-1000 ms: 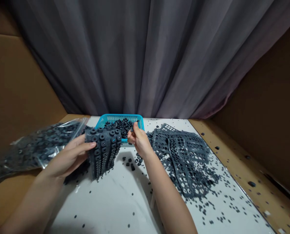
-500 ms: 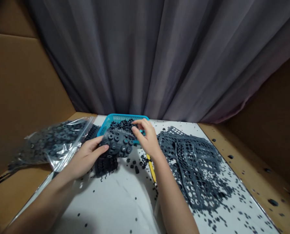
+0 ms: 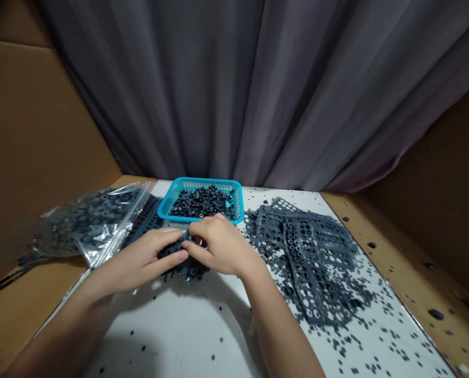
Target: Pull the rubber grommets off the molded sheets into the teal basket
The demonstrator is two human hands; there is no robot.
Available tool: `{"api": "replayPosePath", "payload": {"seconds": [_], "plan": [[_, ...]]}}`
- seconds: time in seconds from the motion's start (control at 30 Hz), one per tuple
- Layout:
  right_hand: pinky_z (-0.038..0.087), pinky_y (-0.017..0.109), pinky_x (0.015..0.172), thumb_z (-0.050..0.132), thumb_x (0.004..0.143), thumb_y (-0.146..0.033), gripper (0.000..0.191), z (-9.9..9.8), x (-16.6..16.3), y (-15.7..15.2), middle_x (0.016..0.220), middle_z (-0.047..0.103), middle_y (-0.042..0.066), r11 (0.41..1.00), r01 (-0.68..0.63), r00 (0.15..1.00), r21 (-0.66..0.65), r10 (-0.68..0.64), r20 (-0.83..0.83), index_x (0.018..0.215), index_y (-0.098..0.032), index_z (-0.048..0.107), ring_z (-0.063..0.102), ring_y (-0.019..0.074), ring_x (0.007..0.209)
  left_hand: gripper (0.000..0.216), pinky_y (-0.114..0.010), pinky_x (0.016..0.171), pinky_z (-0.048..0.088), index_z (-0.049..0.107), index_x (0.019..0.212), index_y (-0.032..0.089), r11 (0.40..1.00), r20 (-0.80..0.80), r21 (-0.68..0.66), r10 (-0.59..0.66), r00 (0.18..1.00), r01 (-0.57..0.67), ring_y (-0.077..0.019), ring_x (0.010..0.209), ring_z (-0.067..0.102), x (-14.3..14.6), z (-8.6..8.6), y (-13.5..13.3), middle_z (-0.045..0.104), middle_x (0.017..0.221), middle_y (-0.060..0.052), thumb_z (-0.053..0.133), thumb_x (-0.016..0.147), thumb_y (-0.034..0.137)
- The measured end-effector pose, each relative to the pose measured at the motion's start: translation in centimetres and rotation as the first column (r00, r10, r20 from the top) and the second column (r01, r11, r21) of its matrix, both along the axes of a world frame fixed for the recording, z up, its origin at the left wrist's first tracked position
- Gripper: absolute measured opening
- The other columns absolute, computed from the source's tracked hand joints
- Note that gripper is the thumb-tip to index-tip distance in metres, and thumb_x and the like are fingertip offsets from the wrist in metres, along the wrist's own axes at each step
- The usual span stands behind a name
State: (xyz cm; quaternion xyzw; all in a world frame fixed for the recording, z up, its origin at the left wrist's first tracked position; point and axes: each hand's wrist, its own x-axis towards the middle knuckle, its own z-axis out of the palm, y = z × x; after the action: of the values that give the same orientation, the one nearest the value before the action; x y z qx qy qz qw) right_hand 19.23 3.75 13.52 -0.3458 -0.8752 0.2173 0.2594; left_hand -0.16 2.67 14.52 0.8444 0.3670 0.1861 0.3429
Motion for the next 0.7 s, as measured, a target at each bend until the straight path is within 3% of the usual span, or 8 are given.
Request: {"api": "replayPosePath", "payload": {"seconds": [0.1,0.17,0.3,0.37,0.43,0.5,0.57,0.7], "plan": [[0.026,0.027,0.058,0.045,0.091,-0.028,0.035,-0.9,-0.4,0.2,0.057,0.036,-0.004,0.974,-0.13,0.973,-0.186,0.089,-0.215,0.059,-0.02,0.036,0.034,0.0117,0.056,0.026,-0.027,0.069,0.039,0.063,0.085,0.019,0.995,0.132,-0.067,-0.069,0.989,0.078,-0.0183,0.076,0.054,-0.1,-0.4,0.7,0.064,0.082,-0.003,0.046,0.091,0.037],[0.023,0.026,0.053,0.047,0.089,-0.034,0.036,-1.8,-1.1,0.4,0.056,0.032,-0.004,0.922,-0.213,0.899,-0.323,0.055,-0.435,0.057,-0.02,0.037,0.03,0.0115,0.054,0.032,-0.025,0.062,0.037,0.062,0.075,0.016,0.979,0.293,-0.184,-0.035,0.955,0.093,-0.015,0.066,0.05,0.2,-1.2,1.3,0.058,0.07,-0.001,0.046,0.09,0.039],[0.025,0.027,0.053,0.058,0.078,-0.043,0.037,-3.3,-2.7,1.2,0.056,0.032,-0.004,0.838,-0.301,0.567,-0.455,-0.227,-0.792,0.056,-0.02,0.038,0.03,0.0124,0.055,0.036,-0.023,0.055,0.037,0.061,0.066,0.015,0.89,0.592,-0.455,0.306,0.746,-0.004,-0.0116,0.056,0.045,1.1,-3.0,2.1,0.052,0.06,0.001,0.062,0.076,0.049],[0.026,0.027,0.052,0.055,0.079,-0.044,0.042,-3.4,-3.0,1.7,0.053,0.023,-0.005,0.835,-0.318,0.361,-0.449,-0.331,-0.872,0.055,-0.022,0.028,0.024,0.0126,0.052,0.034,-0.023,0.057,0.04,0.063,0.069,0.015,0.841,0.654,-0.534,0.476,0.588,-0.087,-0.0125,0.058,0.048,1.3,-3.4,2.3,0.055,0.061,0.001,0.068,0.069,0.049],[0.027,0.028,0.051,0.049,0.082,-0.044,0.043,-3.3,-2.7,2.1,0.052,0.016,-0.006,0.852,-0.3,0.249,-0.429,-0.364,-0.897,0.056,-0.022,0.022,0.019,0.0134,0.05,0.032,-0.023,0.062,0.043,0.065,0.073,0.016,0.829,0.681,-0.542,0.531,0.504,-0.14,-0.014,0.063,0.052,1.3,-3.4,2.4,0.059,0.065,0.0,0.069,0.069,0.048],[0.028,0.029,0.052,0.05,0.082,-0.045,0.041,-3.1,-1.9,2.3,0.053,0.021,-0.005,0.884,-0.212,0.29,-0.417,-0.351,-0.89,0.056,-0.022,0.028,0.023,0.0141,0.051,0.03,-0.023,0.066,0.043,0.066,0.077,0.017,0.864,0.685,-0.481,0.477,0.551,-0.15,-0.0147,0.068,0.054,1.2,-3.3,2.4,0.062,0.069,0.0,0.065,0.075,0.046],[0.029,0.029,0.055,0.055,0.081,-0.047,0.036,-2.7,-1.0,2.2,0.059,0.033,-0.002,0.92,-0.064,0.416,-0.386,-0.327,-0.849,0.059,-0.022,0.041,0.032,0.015,0.056,0.028,-0.023,0.069,0.042,0.066,0.079,0.016,0.903,0.651,-0.394,0.407,0.64,-0.172,-0.0152,0.072,0.054,1.0,-3.0,2.4,0.062,0.073,-0.001,0.06,0.081,0.044],[0.031,0.031,0.062,0.048,0.089,-0.044,0.027,-1.2,0.9,0.7,0.068,0.044,0.001,0.962,0.253,0.611,-0.099,-0.238,-0.755,0.073,-0.023,0.051,0.04,0.0169,0.065,0.03,-0.024,0.066,0.039,0.062,0.074,0.015,0.923,0.521,-0.253,0.383,0.763,-0.291,-0.0159,0.071,0.051,0.8,-2.3,1.7,0.058,0.071,0.0,0.052,0.087,0.041]]}}
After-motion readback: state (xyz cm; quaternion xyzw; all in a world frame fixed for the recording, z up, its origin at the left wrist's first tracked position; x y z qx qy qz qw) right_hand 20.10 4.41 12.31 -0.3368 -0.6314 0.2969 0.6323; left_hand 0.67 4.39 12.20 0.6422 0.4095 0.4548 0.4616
